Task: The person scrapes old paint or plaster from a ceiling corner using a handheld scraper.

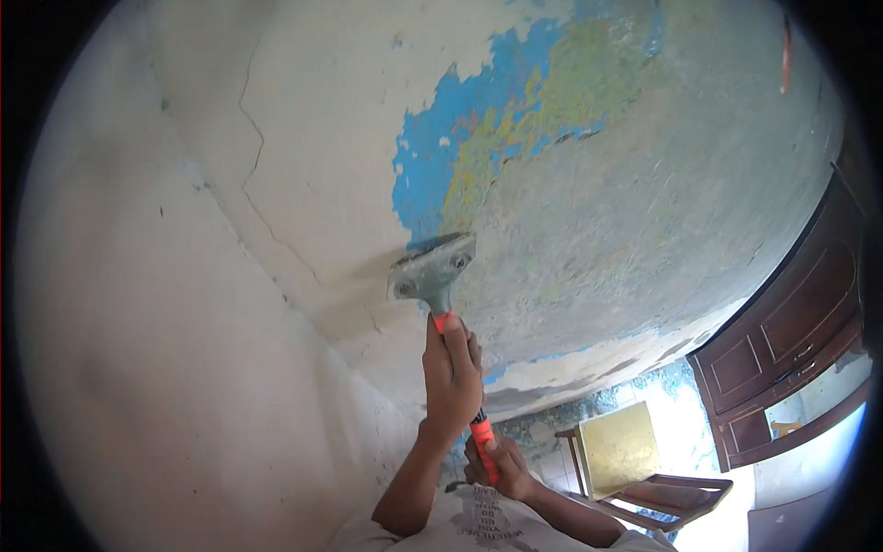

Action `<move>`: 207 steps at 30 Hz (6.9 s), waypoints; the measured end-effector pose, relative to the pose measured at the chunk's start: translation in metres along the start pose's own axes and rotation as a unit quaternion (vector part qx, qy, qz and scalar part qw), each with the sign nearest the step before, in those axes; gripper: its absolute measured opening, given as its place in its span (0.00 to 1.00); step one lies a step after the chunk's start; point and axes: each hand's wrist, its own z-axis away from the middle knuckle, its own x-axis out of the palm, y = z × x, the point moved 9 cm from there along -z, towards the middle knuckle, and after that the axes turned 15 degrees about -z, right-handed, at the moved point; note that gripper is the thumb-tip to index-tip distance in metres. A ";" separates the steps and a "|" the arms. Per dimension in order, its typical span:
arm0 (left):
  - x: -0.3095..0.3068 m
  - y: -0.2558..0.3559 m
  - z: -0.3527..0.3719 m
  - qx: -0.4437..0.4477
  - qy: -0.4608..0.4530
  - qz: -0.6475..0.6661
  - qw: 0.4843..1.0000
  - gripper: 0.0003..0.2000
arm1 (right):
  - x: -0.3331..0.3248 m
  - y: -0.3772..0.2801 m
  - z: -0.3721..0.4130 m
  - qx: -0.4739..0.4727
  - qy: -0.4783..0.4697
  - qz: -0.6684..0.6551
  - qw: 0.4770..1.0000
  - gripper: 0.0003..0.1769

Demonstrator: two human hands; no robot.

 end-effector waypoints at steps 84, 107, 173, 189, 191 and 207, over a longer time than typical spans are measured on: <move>0.006 0.018 0.002 -0.019 -0.027 0.091 0.995 0.20 | 0.016 -0.035 0.017 -0.149 0.048 0.191 0.969 0.34; 0.006 0.026 0.003 -0.041 -0.021 0.089 0.995 0.19 | 0.028 -0.039 0.017 -0.123 0.023 0.136 0.983 0.32; 0.005 0.038 -0.008 -0.008 -0.010 0.095 0.995 0.21 | 0.023 -0.042 0.012 -0.089 -0.010 0.067 0.994 0.34; 0.008 0.028 -0.011 -0.010 -0.007 0.110 0.994 0.19 | 0.014 -0.040 0.007 -0.087 -0.015 0.070 0.994 0.32; 0.007 0.029 -0.007 -0.016 -0.006 0.109 0.994 0.19 | 0.019 -0.043 0.005 -0.090 -0.028 0.100 0.991 0.32; 0.007 0.023 -0.003 -0.014 -0.008 0.085 0.996 0.19 | 0.018 -0.037 0.013 -0.086 -0.011 0.026 0.996 0.31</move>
